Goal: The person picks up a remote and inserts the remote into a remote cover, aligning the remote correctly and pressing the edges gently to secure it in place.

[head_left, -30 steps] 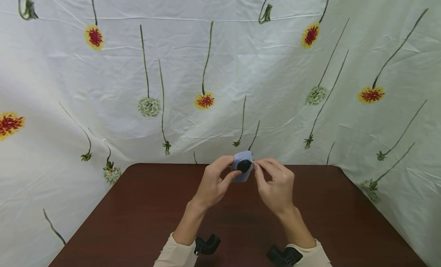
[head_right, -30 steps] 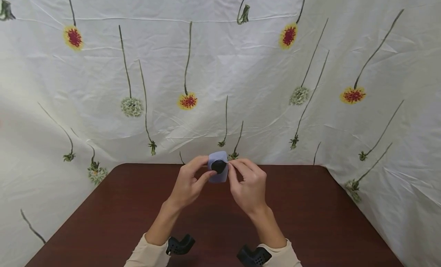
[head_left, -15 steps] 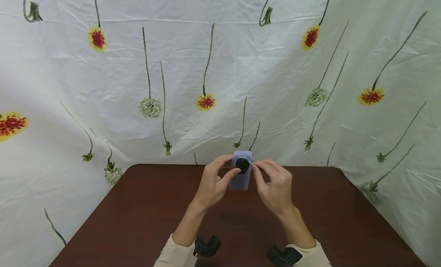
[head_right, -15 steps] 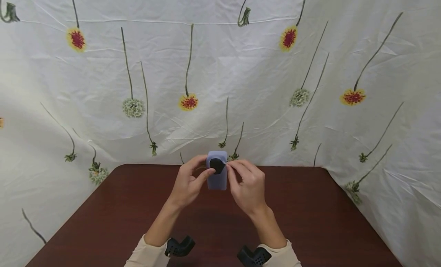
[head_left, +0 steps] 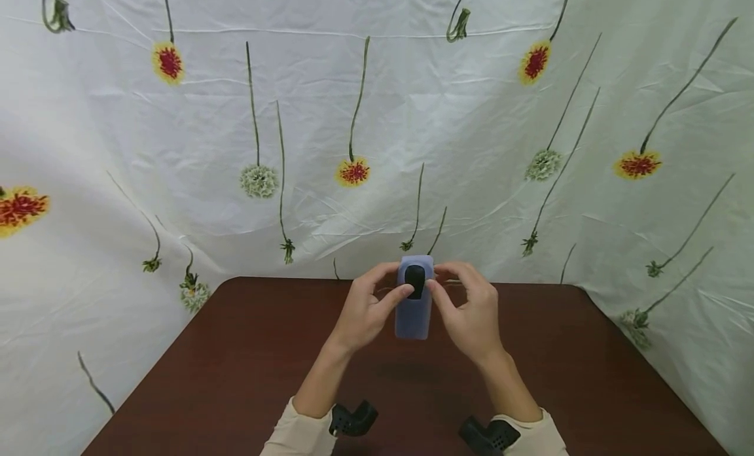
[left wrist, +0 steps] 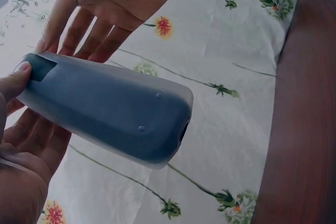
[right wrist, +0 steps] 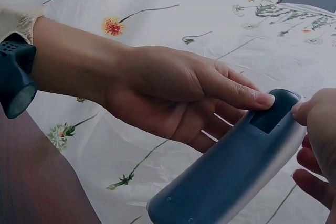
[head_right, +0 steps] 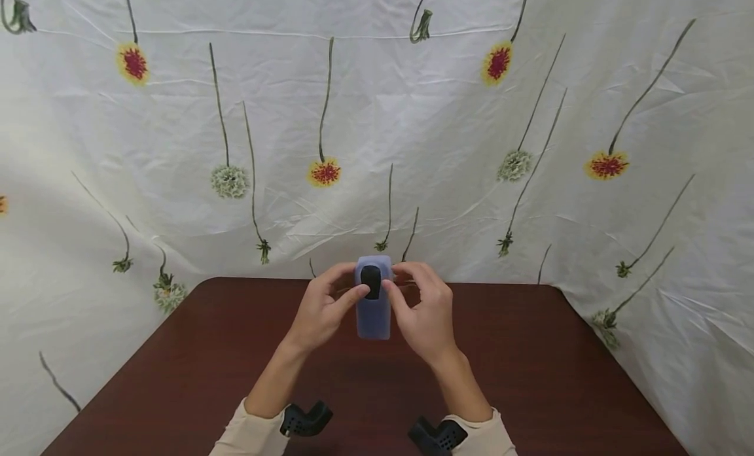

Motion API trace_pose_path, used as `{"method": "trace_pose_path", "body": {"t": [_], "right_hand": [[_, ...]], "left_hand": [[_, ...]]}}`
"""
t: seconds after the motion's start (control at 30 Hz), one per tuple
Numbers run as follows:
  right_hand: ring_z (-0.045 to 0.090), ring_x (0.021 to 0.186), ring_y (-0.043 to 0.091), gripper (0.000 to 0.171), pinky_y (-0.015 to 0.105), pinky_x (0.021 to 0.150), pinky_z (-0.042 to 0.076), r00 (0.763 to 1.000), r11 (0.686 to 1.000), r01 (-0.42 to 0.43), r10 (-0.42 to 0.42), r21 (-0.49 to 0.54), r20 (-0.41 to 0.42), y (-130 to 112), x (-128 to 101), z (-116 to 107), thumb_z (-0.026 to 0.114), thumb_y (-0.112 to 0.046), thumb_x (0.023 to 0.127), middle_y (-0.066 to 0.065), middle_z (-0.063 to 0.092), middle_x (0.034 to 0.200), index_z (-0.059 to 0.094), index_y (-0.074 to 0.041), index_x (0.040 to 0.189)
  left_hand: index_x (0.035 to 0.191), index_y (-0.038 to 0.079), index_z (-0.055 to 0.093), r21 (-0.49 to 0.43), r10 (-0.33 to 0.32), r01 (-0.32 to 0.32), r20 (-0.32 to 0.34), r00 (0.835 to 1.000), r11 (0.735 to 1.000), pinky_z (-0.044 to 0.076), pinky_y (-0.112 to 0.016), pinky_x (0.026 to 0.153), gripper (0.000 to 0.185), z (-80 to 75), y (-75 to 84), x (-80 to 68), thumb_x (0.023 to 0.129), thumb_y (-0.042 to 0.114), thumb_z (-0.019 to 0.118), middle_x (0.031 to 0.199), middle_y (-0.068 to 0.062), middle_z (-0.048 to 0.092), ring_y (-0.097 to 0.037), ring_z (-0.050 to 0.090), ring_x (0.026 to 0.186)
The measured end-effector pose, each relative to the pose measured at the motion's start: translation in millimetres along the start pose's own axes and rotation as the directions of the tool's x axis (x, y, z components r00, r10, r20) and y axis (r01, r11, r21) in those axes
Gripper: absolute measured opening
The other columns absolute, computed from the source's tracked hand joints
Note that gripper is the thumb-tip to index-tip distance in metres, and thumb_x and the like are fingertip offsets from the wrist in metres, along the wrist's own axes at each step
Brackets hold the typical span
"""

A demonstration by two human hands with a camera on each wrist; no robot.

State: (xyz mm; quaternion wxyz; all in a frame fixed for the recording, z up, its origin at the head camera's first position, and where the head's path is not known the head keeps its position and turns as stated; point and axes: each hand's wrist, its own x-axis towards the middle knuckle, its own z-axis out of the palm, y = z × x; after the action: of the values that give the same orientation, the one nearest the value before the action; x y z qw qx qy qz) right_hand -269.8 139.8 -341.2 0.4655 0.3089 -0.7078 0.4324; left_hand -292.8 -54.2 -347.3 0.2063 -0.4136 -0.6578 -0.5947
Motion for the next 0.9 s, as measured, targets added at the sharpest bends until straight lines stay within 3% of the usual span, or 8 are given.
{"method": "trace_pose_path", "body": {"t": [0.13,0.3,0.4,0.57,0.9], "right_hand": [[0.070,0.100,0.024,0.036,0.039,0.084,0.058,0.989,0.989,-0.121,0.113,0.082,0.100,1,-2,-3,0.080,0.001,0.089,0.009,0.071,0.111,0.065,-0.001,0.121],[0.072,0.097,0.022,0.050,0.035,0.081,0.060,0.917,0.928,-0.326,0.264,0.179,0.300,1,-4,-5,0.081,-0.001,0.089,0.009,0.073,0.111,0.059,-0.004,0.134],[0.073,0.092,0.021,0.045,0.036,0.077,0.061,0.898,0.920,-0.348,0.273,0.179,0.345,1,-4,-6,0.082,-0.004,0.090,0.007,0.074,0.107,0.064,-0.004,0.131],[0.073,0.090,0.018,0.041,0.035,0.075,0.061,0.896,0.923,-0.346,0.272,0.168,0.352,-1,-3,-7,0.082,-0.005,0.089,0.005,0.075,0.103,0.068,-0.004,0.128],[0.072,0.101,0.025,0.044,0.038,0.084,0.059,0.840,0.857,-0.455,0.323,0.241,0.436,3,-2,-14,0.078,-0.005,0.093,0.010,0.071,0.119,0.064,-0.004,0.135]], "left_hand": [[0.129,-0.002,0.065,-0.027,0.007,-0.006,0.015,1.000,1.000,0.060,-0.040,0.085,0.031,-0.1,1.3,1.3,0.098,-0.003,0.068,0.118,-0.014,0.069,-0.027,0.067,0.108],[0.128,0.001,0.066,-0.036,0.014,-0.014,0.015,1.000,0.999,0.059,-0.041,0.086,0.031,-0.2,2.5,1.5,0.097,-0.003,0.070,0.117,-0.011,0.069,-0.026,0.067,0.108],[0.123,0.003,0.069,-0.011,0.034,-0.034,-0.006,0.999,0.999,0.059,-0.043,0.086,0.029,0.2,2.3,2.0,0.095,-0.003,0.072,0.114,-0.009,0.069,-0.026,0.067,0.105],[0.116,0.005,0.072,0.018,0.051,-0.051,-0.038,0.998,0.999,0.060,-0.043,0.082,0.025,-0.1,1.6,2.3,0.093,-0.003,0.075,0.108,-0.008,0.068,-0.026,0.068,0.098],[0.123,0.003,0.070,-0.039,0.004,-0.003,0.029,1.000,0.999,0.059,-0.040,0.081,0.034,-6.2,-1.2,0.6,0.090,-0.006,0.076,0.104,-0.009,0.071,-0.025,0.069,0.094]]}}
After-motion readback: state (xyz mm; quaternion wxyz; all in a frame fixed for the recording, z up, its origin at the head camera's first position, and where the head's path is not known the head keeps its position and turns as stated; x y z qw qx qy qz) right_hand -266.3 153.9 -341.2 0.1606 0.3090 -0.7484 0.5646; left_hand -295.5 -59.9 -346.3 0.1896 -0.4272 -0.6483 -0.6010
